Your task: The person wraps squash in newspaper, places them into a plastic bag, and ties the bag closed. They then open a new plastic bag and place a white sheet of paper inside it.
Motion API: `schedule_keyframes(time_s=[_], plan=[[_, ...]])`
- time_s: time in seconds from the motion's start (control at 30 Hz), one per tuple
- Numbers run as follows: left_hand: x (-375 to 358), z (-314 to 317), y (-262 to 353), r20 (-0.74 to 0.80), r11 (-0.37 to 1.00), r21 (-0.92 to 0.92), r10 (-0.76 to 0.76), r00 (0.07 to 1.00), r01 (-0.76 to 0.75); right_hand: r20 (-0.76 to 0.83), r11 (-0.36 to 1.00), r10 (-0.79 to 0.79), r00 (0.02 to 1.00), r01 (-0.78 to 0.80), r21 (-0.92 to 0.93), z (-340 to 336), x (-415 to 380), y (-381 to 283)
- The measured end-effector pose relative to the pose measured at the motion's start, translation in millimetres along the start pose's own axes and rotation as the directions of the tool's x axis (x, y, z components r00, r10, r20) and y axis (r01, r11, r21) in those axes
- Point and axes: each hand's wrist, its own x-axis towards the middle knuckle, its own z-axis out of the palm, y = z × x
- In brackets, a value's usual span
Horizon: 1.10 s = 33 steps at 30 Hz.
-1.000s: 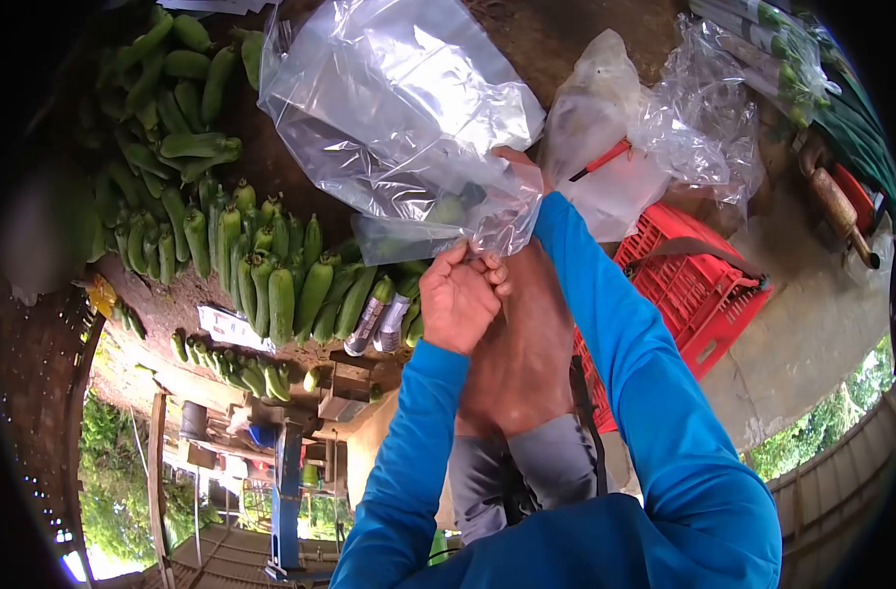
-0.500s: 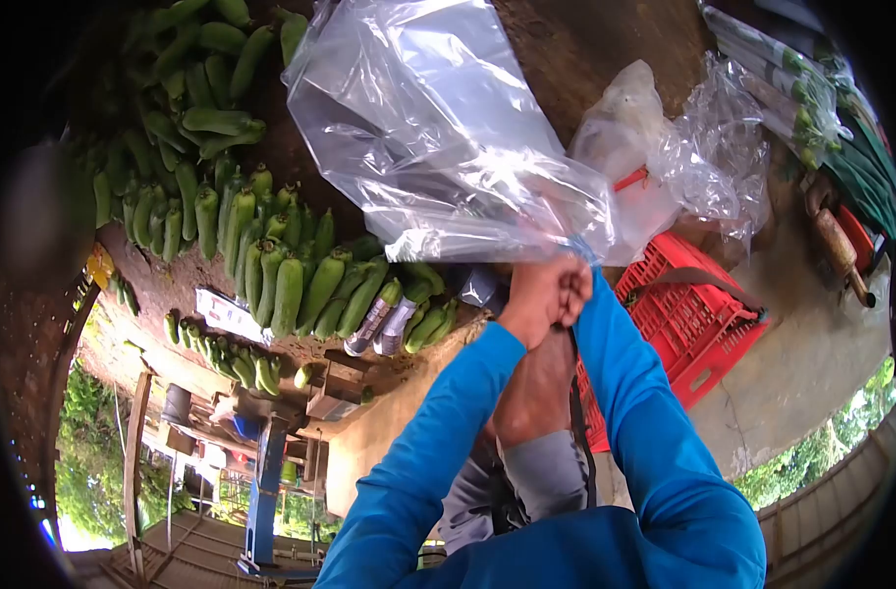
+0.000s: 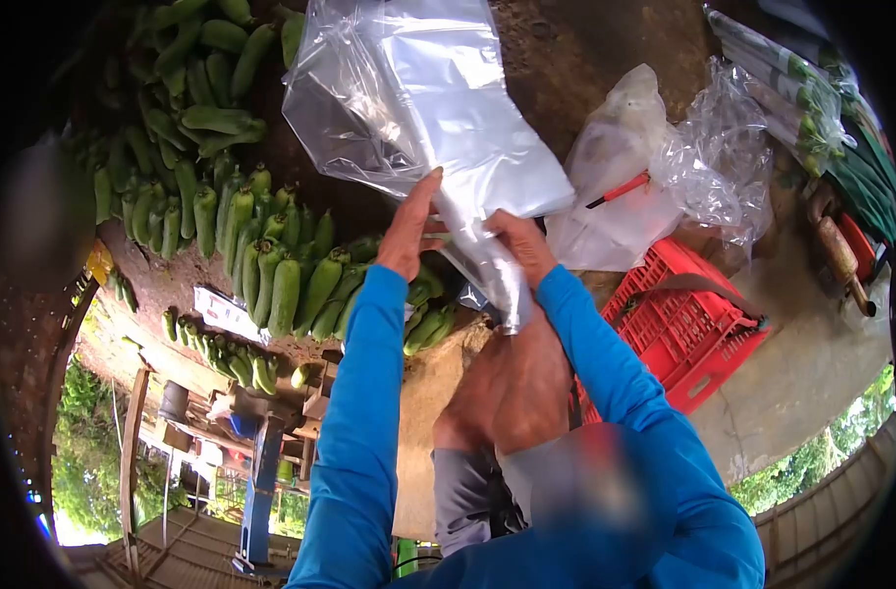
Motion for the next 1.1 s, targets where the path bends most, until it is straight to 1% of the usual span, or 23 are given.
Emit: schedule_keyframes(time_s=[0.03,0.13,0.2,0.23,0.27,0.33,0.37,0.4,0.47,0.5,0.53,0.57,0.6,0.67,0.73,0.77,0.8,0.83,0.87,0.93,1.0,1.03,1.1], plan=[[13,7,-12,0.082,0.996,-0.086,0.028,0.996,-0.021,0.014,0.999,-0.026,1.000,0.025,0.025,16,-15,-7],[32,11,-44,-0.063,0.954,0.057,0.297,0.953,-0.293,0.031,0.999,-0.015,0.999,0.013,0.053,21,-8,9],[37,6,-58,-0.180,0.968,-0.027,0.242,0.954,-0.251,0.090,0.925,0.089,0.992,-0.049,-0.376,11,-4,19],[39,2,-62,-0.275,0.969,-0.111,0.184,0.944,-0.222,0.179,0.860,-0.009,0.984,0.099,-0.500,6,-2,33],[41,-4,-69,-0.287,0.966,-0.121,0.185,0.940,-0.227,0.199,0.879,0.019,0.980,0.078,-0.471,11,-17,29],[41,-18,-79,-0.414,0.943,0.250,0.309,0.857,-0.219,0.244,0.883,0.111,0.963,0.016,-0.468,22,-37,26],[24,-20,-71,-0.397,0.936,0.284,0.314,0.862,-0.210,0.328,0.943,0.157,0.932,-0.043,-0.329,20,-36,41],[15,-26,-77,-0.410,0.940,0.269,0.309,0.858,-0.210,0.333,0.937,0.168,0.928,-0.046,-0.346,19,-45,48],[0,-42,-87,-0.371,0.917,0.316,0.357,0.857,-0.245,0.290,0.878,0.331,0.898,-0.180,-0.444,12,-65,50],[-5,-49,-103,-0.435,0.824,0.474,0.526,0.730,-0.311,0.320,0.755,0.331,0.888,-0.046,-0.654,5,-76,45],[-12,-57,-119,-0.472,0.839,0.450,0.514,0.716,-0.306,0.355,0.571,0.349,0.867,0.103,-0.815,-1,-88,37],[-40,-64,-117,-0.391,0.760,0.528,0.614,0.685,-0.379,0.423,0.246,0.293,0.857,0.360,-0.900,22,-118,5],[-65,-75,-119,-0.313,0.668,0.606,0.700,0.642,-0.432,0.528,-0.114,0.268,0.806,0.571,-0.813,47,-144,-23],[-105,-95,-139,-0.124,0.467,0.771,0.776,0.618,-0.432,0.345,0.405,0.508,0.789,0.135,-0.904,37,-149,-31],[-162,-100,-138,-0.013,0.413,0.848,0.643,0.766,-0.332,0.375,0.281,0.223,0.900,0.309,-0.909,66,-163,-40],[-191,-100,-140,0.057,0.398,0.841,0.609,0.791,-0.367,0.401,0.264,0.259,0.879,0.335,-0.905,94,-172,-45],[-217,-99,-142,0.136,0.378,0.829,0.579,0.804,-0.412,0.637,0.060,0.080,0.767,0.634,-0.771,126,-181,-51],[-242,-97,-147,0.195,0.350,0.824,0.564,0.802,-0.446,0.838,-0.185,-0.045,0.544,0.820,-0.542,152,-186,-51],[-266,-91,-152,0.256,0.323,0.814,0.548,0.796,-0.484,0.890,-0.206,0.046,0.453,0.876,-0.436,170,-188,-44],[-312,-80,-158,0.303,0.314,0.803,0.518,0.800,-0.507,0.911,-0.094,0.226,0.344,0.939,-0.331,202,-191,-17],[-351,-80,-163,0.329,0.360,0.740,0.544,0.772,-0.569,0.902,-0.091,0.373,0.216,0.976,-0.197,218,-188,25],[-369,-83,-163,0.317,0.395,0.712,0.556,0.768,-0.580,0.847,-0.088,0.492,0.203,0.979,-0.183,219,-187,44],[-399,-96,-171,0.220,0.419,0.754,0.563,0.797,-0.505,0.311,-0.236,0.873,0.375,0.884,-0.403,224,-182,68]])
